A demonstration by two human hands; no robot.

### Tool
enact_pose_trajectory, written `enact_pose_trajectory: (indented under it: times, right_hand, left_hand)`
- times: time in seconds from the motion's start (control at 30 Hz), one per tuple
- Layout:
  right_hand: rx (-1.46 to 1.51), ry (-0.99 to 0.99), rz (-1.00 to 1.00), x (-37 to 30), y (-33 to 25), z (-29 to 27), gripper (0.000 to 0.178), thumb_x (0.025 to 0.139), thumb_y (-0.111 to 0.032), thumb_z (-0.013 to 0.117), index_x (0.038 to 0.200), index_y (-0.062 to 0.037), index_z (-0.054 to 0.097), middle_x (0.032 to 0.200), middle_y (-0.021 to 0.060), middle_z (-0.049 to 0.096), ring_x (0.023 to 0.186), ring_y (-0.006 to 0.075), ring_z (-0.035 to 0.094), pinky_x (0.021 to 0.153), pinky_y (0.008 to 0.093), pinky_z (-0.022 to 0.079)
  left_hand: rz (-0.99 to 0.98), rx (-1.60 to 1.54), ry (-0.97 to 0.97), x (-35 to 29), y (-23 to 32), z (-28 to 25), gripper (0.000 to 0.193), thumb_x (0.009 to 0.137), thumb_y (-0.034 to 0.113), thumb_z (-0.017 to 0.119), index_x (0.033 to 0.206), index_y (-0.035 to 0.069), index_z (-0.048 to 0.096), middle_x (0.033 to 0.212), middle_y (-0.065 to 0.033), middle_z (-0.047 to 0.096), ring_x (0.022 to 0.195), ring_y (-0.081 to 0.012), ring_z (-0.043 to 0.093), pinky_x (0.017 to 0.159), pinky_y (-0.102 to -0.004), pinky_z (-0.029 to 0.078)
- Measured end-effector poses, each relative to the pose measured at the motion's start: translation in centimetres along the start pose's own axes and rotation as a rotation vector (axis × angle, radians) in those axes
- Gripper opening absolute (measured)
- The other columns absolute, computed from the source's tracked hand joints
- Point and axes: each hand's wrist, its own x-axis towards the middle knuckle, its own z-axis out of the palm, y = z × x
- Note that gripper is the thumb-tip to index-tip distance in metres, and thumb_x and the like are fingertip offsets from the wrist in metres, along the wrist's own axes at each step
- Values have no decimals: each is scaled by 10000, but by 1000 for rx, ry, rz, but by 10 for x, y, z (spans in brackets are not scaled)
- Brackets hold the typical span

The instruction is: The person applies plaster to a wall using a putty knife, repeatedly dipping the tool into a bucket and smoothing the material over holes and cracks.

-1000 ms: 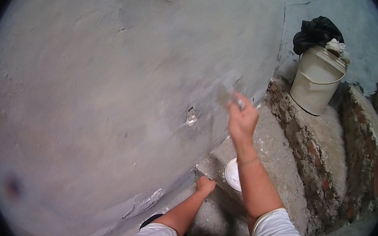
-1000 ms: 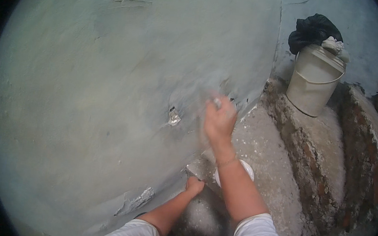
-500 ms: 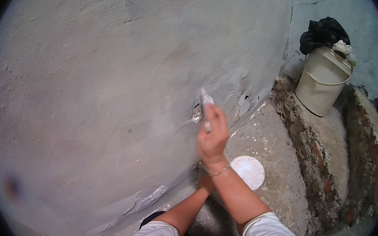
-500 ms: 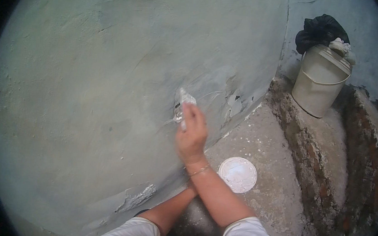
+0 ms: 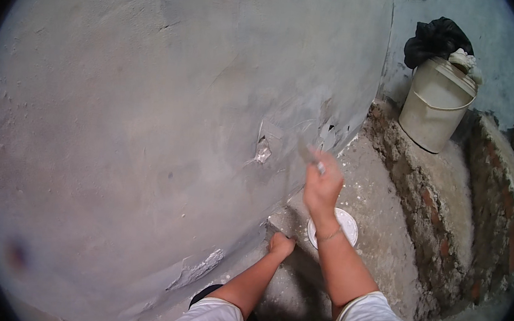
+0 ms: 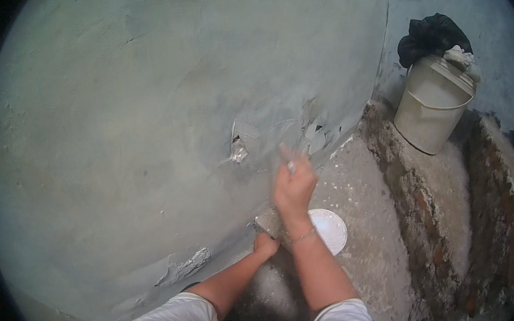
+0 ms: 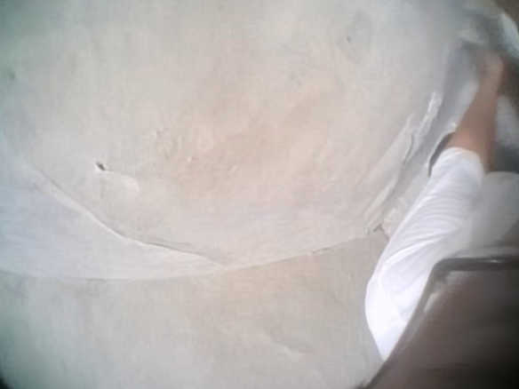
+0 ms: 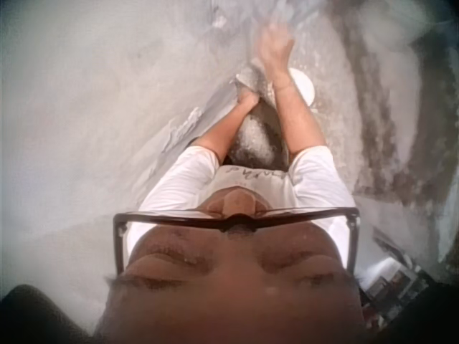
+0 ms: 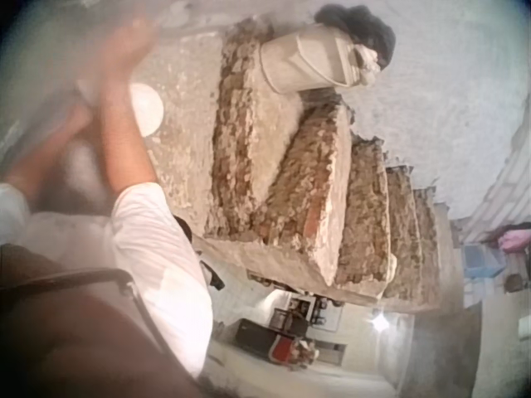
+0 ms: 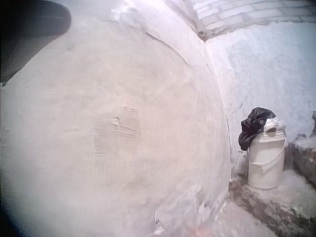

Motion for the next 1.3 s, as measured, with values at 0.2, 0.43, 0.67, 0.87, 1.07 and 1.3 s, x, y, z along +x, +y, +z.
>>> enact_pose_trajectory:
  times: [0.2, 0.43, 0.67, 0.87, 1.07, 1.3]
  right_hand:
    - [-85, 7, 72, 37, 9, 25, 303, 755, 2, 510, 1003, 14, 683, 930, 198, 644, 861, 342, 626, 790, 353, 480]
    - [160, -181, -12, 25, -53, 20, 289, 761, 2, 511, 995, 30, 678, 924, 160, 650, 863, 262, 633, 781, 313, 477]
    - [-85, -163, -419, 26, -51, 37, 316, 703, 51, 539, 994, 23, 657, 905, 178, 630, 843, 333, 614, 773, 353, 495]
    - [-25, -253, -272, -22, -33, 8, 345, 709, 83, 525, 1020, 13, 658, 921, 166, 631, 852, 314, 622, 771, 347, 498]
    - [-55, -36, -309, -14, -23, 32, 405, 717, 95, 531, 1106, 28, 623, 1032, 191, 595, 919, 335, 602, 811, 368, 491]
    - [-220, -269, -326, -72, -22, 52, 453, 662, 88, 563, 1113, 69, 598, 1045, 193, 578, 969, 355, 578, 879, 414, 470]
  left_hand:
    - [-32, 36, -15, 7, 5, 6, 447, 775, 389, 698, 968, -14, 699, 1064, -239, 657, 1052, -384, 616, 919, -439, 468]
    - [37, 69, 14, 13, -13, 5, 461, 755, 402, 700, 972, -5, 705, 1057, -220, 664, 1021, -378, 629, 918, -439, 470]
    - [174, 108, 71, 55, -45, 38, 489, 765, 438, 692, 955, -12, 705, 1023, -248, 659, 1021, -375, 630, 890, -431, 488]
    - [292, 141, 87, 79, -61, 62, 511, 772, 456, 668, 954, -21, 702, 1018, -245, 660, 976, -392, 642, 861, -438, 501]
    - [207, 152, -29, 52, -34, 50, 499, 775, 440, 665, 950, -26, 702, 1023, -244, 660, 981, -393, 639, 863, -442, 497]
    - [240, 130, -7, 52, -33, 57, 490, 774, 431, 672, 948, -26, 703, 1024, -245, 660, 987, -393, 637, 866, -443, 495]
